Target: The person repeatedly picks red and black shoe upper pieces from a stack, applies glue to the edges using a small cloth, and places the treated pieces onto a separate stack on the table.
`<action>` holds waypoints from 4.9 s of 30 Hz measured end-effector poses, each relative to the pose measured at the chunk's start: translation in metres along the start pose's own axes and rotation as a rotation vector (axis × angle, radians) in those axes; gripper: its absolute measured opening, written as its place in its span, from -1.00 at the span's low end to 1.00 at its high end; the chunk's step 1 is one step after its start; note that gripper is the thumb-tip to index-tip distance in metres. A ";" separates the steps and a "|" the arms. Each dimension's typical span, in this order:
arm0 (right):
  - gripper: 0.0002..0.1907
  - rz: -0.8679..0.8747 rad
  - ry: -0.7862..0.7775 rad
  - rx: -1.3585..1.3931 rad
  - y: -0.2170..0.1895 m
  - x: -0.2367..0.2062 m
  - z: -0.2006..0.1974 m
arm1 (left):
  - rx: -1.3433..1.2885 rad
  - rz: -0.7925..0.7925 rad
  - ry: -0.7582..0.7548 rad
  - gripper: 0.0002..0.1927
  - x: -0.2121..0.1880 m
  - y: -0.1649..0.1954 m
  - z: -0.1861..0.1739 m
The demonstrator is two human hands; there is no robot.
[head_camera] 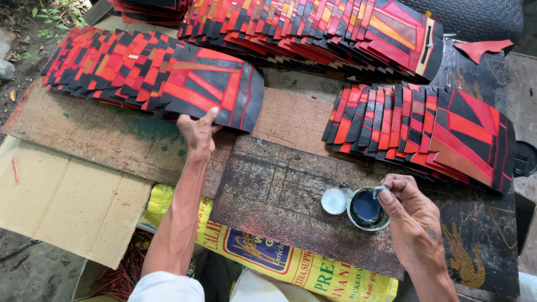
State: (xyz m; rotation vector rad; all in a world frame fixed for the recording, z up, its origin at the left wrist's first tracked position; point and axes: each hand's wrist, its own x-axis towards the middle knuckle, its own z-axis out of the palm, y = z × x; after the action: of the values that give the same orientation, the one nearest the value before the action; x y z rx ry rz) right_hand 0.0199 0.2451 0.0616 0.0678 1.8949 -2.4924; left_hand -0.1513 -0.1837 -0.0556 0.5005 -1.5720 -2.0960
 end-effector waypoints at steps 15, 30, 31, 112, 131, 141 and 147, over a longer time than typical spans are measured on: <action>-0.86 0.014 0.038 0.128 -0.011 0.021 -0.024 | 0.096 0.277 -0.212 -0.62 -0.083 0.052 0.030; -0.87 0.030 0.019 0.227 -0.001 0.021 -0.023 | 1.106 0.042 -0.755 -0.77 -0.033 -0.090 0.274; -0.87 0.031 0.020 0.225 0.001 0.020 -0.023 | 1.126 0.028 -0.765 -0.76 -0.030 -0.091 0.276; -0.81 -0.582 -0.434 -1.432 0.000 0.029 0.049 | -0.263 -0.417 -0.313 -0.64 -0.192 0.039 -0.035; -0.82 -0.620 -0.218 -1.378 -0.006 0.023 0.046 | -0.273 -0.568 -0.372 -0.56 -0.212 0.058 0.002; -0.85 -0.226 -0.006 -0.265 -0.002 0.026 0.038 | -0.826 -0.695 -0.306 -0.71 -0.217 0.047 0.022; -0.76 0.215 0.012 0.435 -0.001 0.030 0.045 | -1.113 -1.026 -0.289 -0.82 -0.229 0.032 0.042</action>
State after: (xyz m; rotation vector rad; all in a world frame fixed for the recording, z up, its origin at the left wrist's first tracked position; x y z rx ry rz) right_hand -0.0117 0.2027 0.0733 0.2730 1.2369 -2.6966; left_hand 0.0189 -0.0279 -0.0110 0.6308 0.0952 -3.4218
